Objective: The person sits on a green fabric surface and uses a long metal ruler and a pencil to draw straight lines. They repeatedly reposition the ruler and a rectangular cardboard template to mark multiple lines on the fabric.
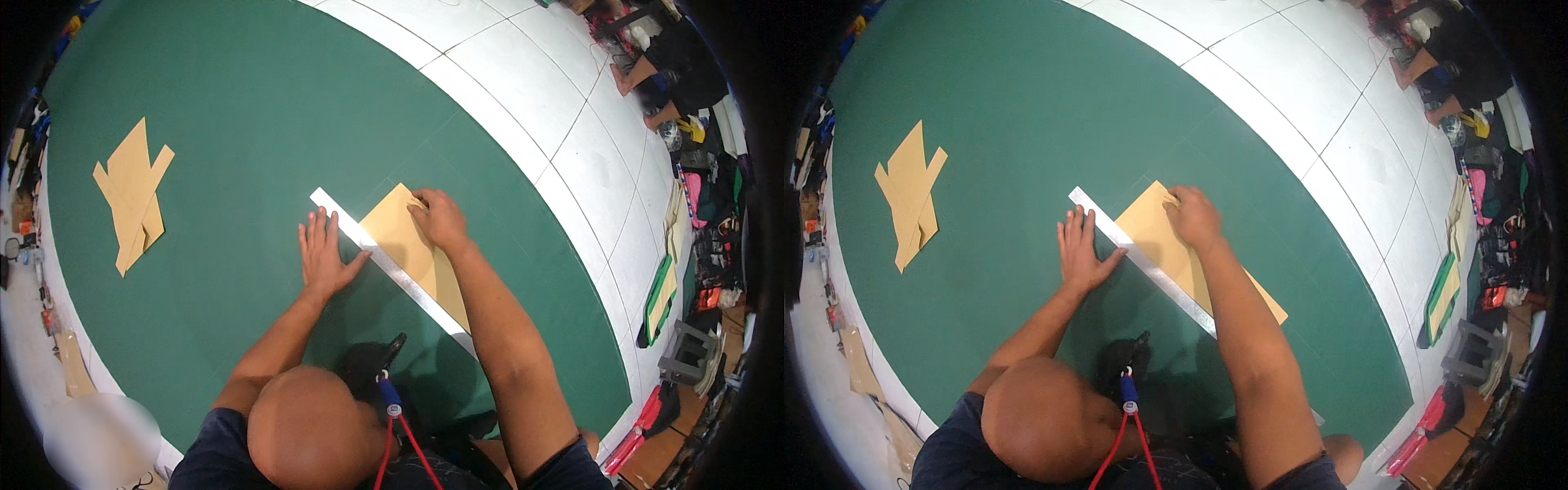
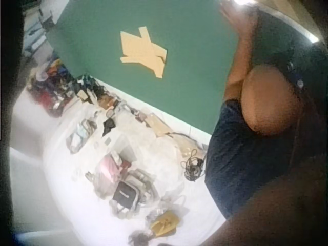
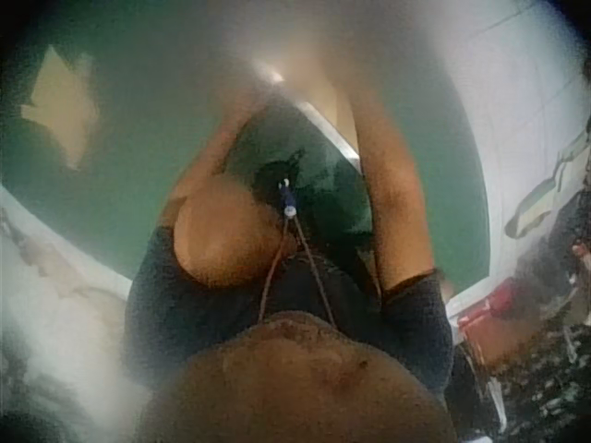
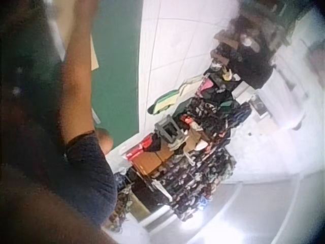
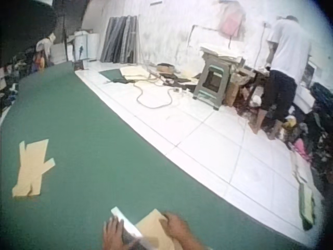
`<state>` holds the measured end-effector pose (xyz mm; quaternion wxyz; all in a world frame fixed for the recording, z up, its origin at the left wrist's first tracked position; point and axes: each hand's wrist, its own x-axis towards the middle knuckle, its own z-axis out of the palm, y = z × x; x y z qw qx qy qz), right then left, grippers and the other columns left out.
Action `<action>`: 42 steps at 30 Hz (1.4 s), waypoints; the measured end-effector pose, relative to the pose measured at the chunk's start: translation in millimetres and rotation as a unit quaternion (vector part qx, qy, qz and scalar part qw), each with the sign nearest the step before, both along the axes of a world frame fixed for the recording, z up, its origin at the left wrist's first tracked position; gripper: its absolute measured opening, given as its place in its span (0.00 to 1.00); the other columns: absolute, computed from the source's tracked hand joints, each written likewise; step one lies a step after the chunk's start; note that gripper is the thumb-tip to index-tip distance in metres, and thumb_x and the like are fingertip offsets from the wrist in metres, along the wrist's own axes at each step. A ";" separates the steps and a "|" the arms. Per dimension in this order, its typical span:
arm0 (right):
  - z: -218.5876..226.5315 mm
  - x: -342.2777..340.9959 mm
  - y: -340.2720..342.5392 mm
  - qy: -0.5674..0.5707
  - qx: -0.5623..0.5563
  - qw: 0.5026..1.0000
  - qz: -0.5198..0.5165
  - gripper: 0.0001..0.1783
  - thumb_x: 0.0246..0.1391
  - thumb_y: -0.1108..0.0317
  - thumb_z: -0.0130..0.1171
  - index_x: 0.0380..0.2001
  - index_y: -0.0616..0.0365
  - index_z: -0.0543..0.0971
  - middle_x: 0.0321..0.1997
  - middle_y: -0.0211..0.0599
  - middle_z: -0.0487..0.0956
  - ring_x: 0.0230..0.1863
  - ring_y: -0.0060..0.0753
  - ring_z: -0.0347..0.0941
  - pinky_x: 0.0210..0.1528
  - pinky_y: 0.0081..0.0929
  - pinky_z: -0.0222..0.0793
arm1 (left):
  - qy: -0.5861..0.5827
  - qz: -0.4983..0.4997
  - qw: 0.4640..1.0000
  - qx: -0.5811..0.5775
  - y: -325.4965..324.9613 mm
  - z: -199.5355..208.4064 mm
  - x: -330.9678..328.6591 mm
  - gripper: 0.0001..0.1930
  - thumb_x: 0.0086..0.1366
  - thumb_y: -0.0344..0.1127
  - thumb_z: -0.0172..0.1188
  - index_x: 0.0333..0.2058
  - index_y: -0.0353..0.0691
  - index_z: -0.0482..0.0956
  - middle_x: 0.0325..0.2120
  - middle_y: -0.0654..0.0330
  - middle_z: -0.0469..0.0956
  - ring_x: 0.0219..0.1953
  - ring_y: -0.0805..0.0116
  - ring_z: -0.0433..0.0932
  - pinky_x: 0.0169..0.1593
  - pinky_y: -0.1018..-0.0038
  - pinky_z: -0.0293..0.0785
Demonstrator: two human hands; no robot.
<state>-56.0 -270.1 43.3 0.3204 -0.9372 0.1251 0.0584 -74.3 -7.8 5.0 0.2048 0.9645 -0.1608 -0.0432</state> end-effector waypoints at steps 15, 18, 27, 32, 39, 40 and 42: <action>-6.7 -8.1 4.5 -0.020 -0.056 0.998 0.024 0.19 0.59 0.57 0.65 0.52 0.48 0.83 0.47 0.36 0.79 0.47 0.44 0.79 0.49 0.42 0.76 | -0.042 -0.006 0.996 -0.079 3.7 -8.9 0.7 0.54 0.48 0.58 0.78 0.65 0.30 0.64 0.70 0.36 0.56 0.73 0.35 0.51 0.74 0.40 0.43; -4.2 -8.3 5.9 -0.028 -0.054 0.998 0.027 0.19 0.59 0.56 0.65 0.52 0.48 0.83 0.46 0.36 0.78 0.48 0.44 0.78 0.49 0.42 0.75 | -0.034 -0.008 0.995 -0.098 5.0 -8.3 2.2 0.54 0.47 0.56 0.80 0.65 0.30 0.65 0.69 0.36 0.56 0.73 0.34 0.52 0.74 0.39 0.43; -0.4 -8.6 3.4 -0.014 -0.026 0.999 0.024 0.19 0.58 0.56 0.64 0.51 0.46 0.83 0.48 0.38 0.77 0.52 0.46 0.77 0.53 0.46 0.74 | -0.017 -0.009 0.993 -0.118 5.3 -7.8 4.2 0.54 0.46 0.55 0.81 0.64 0.29 0.65 0.69 0.37 0.56 0.73 0.34 0.51 0.73 0.38 0.42; -1.3 -9.2 -0.4 -0.029 -0.053 0.997 0.044 0.19 0.59 0.56 0.64 0.51 0.48 0.83 0.44 0.38 0.78 0.48 0.45 0.78 0.48 0.43 0.76 | -0.010 -0.013 0.993 -0.121 3.3 -6.0 4.1 0.54 0.46 0.54 0.81 0.64 0.30 0.64 0.70 0.36 0.56 0.74 0.35 0.50 0.74 0.40 0.40; -3.7 -9.6 5.0 -0.034 -0.059 0.997 0.046 0.19 0.58 0.57 0.64 0.52 0.48 0.83 0.45 0.39 0.77 0.49 0.45 0.77 0.49 0.43 0.76 | -0.017 -0.015 0.995 -0.099 5.9 -0.5 4.9 0.53 0.46 0.54 0.81 0.64 0.30 0.64 0.69 0.36 0.57 0.74 0.35 0.50 0.74 0.40 0.41; -5.8 -10.0 5.7 -0.038 -0.056 0.997 0.045 0.19 0.58 0.58 0.64 0.52 0.48 0.82 0.46 0.39 0.77 0.50 0.46 0.77 0.49 0.43 0.76 | -0.013 -0.016 0.997 -0.073 4.8 3.0 5.5 0.53 0.47 0.56 0.80 0.64 0.30 0.64 0.69 0.36 0.57 0.74 0.35 0.50 0.74 0.40 0.42; -9.9 -10.8 4.2 -0.034 -0.041 0.998 0.039 0.20 0.59 0.58 0.63 0.53 0.48 0.82 0.47 0.40 0.77 0.51 0.46 0.77 0.50 0.43 0.75 | -0.006 -0.018 1.000 -0.019 3.4 12.9 5.3 0.53 0.48 0.58 0.78 0.64 0.29 0.64 0.69 0.35 0.57 0.74 0.36 0.51 0.74 0.41 0.44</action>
